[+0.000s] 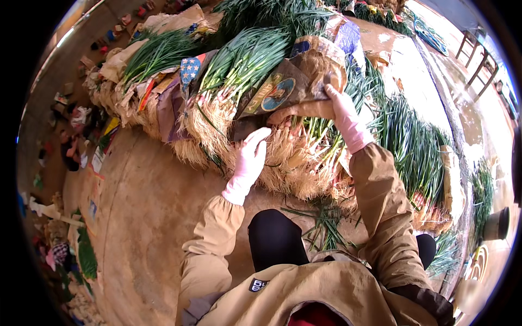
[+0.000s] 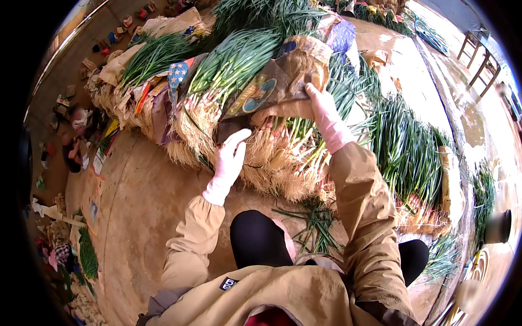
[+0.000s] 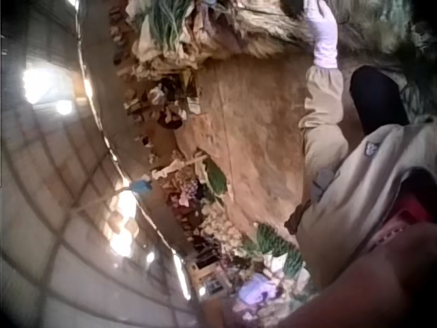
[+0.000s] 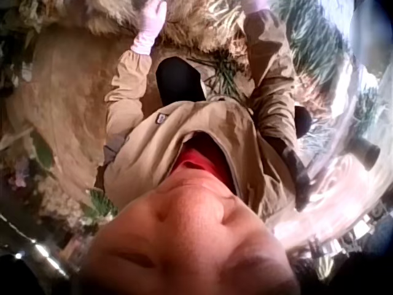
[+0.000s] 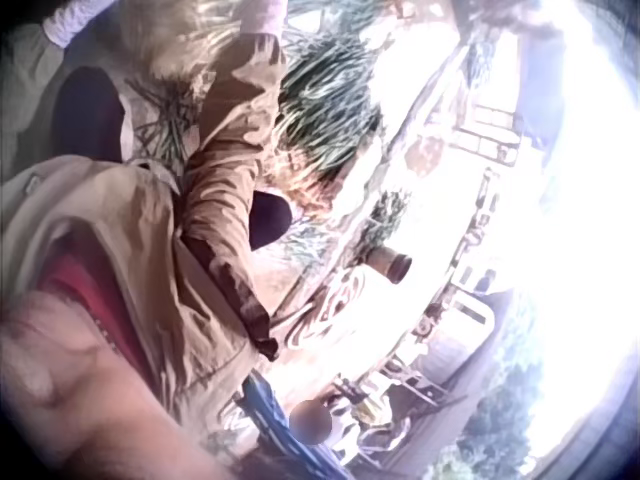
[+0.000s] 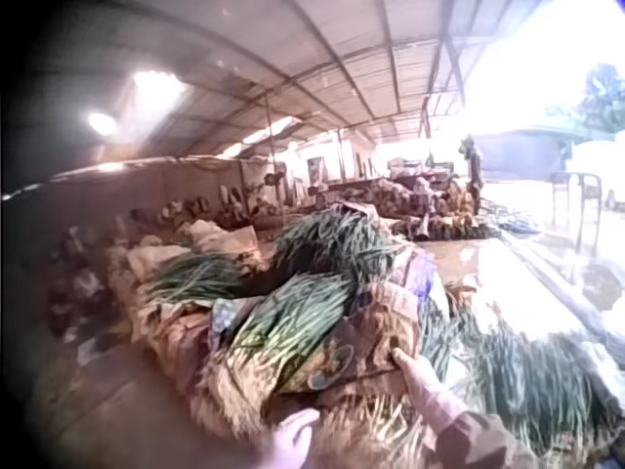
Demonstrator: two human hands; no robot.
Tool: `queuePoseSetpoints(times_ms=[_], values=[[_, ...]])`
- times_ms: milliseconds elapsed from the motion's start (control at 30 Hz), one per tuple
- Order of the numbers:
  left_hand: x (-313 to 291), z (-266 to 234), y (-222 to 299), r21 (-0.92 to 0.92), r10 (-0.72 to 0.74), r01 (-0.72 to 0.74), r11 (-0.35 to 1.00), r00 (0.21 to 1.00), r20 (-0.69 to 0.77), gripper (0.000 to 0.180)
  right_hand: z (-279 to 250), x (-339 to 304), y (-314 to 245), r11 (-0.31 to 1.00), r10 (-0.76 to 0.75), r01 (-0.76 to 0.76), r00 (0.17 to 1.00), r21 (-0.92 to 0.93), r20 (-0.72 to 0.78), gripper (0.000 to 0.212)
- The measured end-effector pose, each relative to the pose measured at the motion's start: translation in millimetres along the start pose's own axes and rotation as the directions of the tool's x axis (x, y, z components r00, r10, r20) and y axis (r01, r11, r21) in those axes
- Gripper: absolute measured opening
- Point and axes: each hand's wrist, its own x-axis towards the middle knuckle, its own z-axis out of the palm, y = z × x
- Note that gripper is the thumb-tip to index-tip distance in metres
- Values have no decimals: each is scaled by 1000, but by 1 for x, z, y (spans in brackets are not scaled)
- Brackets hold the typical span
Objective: The person processes bundles of leeks by hand, removing a protective covering, gathering individual stalks into a large bunch, and tying the bunch with a thin green cord.
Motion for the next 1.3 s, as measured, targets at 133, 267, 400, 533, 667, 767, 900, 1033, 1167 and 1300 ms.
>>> queuePoseSetpoints(times_ms=[133,267,400,533,667,767,900,1033,1167,1300], values=[[79,23,2,-133,-134,132,982,991,-8,30,-70,1,-54,981,-191,191,981,30,-9,36],[73,77,0,-294,-192,196,936,980,40,29,-169,-54,-94,986,-156,162,981,48,-114,40],[93,129,52,-56,-161,200,978,900,405,49,-346,-112,-105,605,-589,442,808,-663,1,46],[69,238,103,-62,14,29,998,791,611,69,-399,-217,-117,52,-736,242,665,-969,126,58],[18,322,162,-127,16,156,980,570,822,80,-444,-260,-122,259,-880,293,464,-921,-100,53],[-3,353,180,-14,-81,181,983,508,858,88,-399,-216,-154,610,-764,463,560,-642,-322,45],[17,327,217,-49,20,28,998,632,774,118,-318,-155,-198,824,-565,484,670,-294,-480,40],[77,230,256,-558,-87,361,747,886,456,120,-148,-112,-175,672,-619,649,756,-356,211,31],[75,121,207,-810,-219,397,431,917,333,64,-7,-164,-139,526,-501,833,467,-172,729,53],[46,-9,100,-967,-481,252,29,852,207,24,-21,-190,-45,152,-616,820,515,-551,596,90]])
